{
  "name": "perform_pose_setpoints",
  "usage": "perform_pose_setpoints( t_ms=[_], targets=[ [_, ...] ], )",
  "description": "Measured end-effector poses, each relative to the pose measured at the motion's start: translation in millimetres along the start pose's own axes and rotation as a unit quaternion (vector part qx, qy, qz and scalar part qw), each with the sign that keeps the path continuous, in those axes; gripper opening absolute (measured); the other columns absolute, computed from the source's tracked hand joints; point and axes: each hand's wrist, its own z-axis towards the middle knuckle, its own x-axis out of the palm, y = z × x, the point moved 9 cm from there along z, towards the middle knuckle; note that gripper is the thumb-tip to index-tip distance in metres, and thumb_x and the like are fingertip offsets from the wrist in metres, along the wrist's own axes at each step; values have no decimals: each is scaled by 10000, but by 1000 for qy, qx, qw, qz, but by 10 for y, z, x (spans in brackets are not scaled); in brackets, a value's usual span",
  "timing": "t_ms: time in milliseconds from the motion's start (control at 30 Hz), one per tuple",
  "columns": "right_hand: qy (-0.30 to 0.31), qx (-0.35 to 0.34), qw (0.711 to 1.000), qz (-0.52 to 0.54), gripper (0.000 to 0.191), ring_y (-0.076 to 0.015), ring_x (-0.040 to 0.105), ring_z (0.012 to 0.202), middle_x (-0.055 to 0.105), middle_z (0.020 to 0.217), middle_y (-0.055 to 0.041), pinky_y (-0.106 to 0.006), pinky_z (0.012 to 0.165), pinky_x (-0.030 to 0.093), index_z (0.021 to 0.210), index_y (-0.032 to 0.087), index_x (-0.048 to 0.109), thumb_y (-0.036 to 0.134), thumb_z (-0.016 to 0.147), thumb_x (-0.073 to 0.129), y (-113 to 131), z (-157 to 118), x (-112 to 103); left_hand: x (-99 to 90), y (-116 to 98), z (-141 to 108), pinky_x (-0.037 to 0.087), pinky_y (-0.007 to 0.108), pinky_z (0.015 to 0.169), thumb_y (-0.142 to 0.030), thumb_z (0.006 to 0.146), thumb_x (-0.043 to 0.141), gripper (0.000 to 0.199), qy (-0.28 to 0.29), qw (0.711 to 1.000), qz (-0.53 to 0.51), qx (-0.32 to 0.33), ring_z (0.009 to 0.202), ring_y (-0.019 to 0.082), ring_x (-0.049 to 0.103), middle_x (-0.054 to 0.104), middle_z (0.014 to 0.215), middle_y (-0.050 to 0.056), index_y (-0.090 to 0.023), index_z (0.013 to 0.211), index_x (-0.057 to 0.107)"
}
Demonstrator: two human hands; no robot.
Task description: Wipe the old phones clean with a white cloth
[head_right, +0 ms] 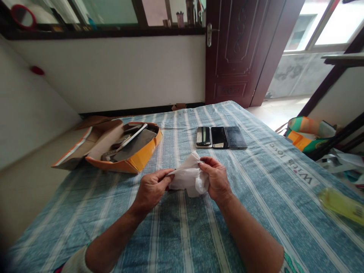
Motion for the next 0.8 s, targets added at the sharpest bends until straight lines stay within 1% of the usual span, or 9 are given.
perform_pose_setpoints(
  t_ms=[100,200,267,367,533,567,667,733,800],
  targets=[
    [-8,-14,1000,-5,313,-116,566,525,666,617,8,-227,491,438,737,185,671,240,489,854,60,5,-15,62,-47,6,485,234,657,-219,750,591,222,59,998,16,6,736,180,642,730,761,0,-198,882,767],
    [-16,-49,998,-21,317,-114,568,540,662,626,17,-230,511,443,744,189,677,251,488,854,131,-13,-9,98,-72,0,501,251,666,-248,696,678,347,123,992,-9,-30,766,193,655,739,843,26,-177,1033,722],
    [-3,-63,997,-38,306,-116,572,556,666,650,18,-236,524,445,750,192,681,254,502,850,144,-39,33,1,-90,14,513,268,669,-327,658,739,474,95,993,-25,-58,790,212,662,737,878,59,-144,1093,689],
    [32,-60,996,-55,291,-121,579,583,675,680,12,-246,552,452,767,193,688,253,529,844,105,-91,123,-163,-138,25,505,272,662,-415,656,742,425,21,998,0,-64,760,217,658,727,790,64,-131,972,727],
    [65,-30,997,-28,301,-126,586,584,682,693,5,-242,549,450,782,197,683,258,540,851,20,-141,200,47,-89,-26,447,222,527,-332,653,714,231,99,991,-41,-84,605,162,609,699,679,30,-146,788,742],
    [67,-21,997,-14,305,-126,589,584,683,697,6,-239,546,449,782,199,680,256,537,853,3,-142,205,55,-64,-29,431,211,504,-310,651,704,194,93,990,-52,-92,570,144,589,684,648,21,-142,743,732],
    [75,19,997,23,325,-126,593,580,684,707,11,-234,543,451,794,204,673,245,530,858,-76,-148,225,-15,1,-17,384,189,439,-277,639,684,142,29,989,-92,-109,451,93,502,601,516,-18,-135,638,684],
    [103,63,992,28,335,-125,588,562,681,691,10,-233,532,446,800,199,674,249,527,861,-170,-179,286,-46,36,-14,361,183,409,-267,627,683,133,-5,983,-137,-121,417,85,487,590,488,-29,-138,658,672],
    [147,111,983,15,334,-128,590,556,683,680,-5,-235,530,442,793,180,680,264,526,863,-278,-236,374,-33,64,-15,358,180,399,-239,598,693,132,-16,976,-173,-132,409,84,492,603,491,-29,-139,681,669]
  ],
)
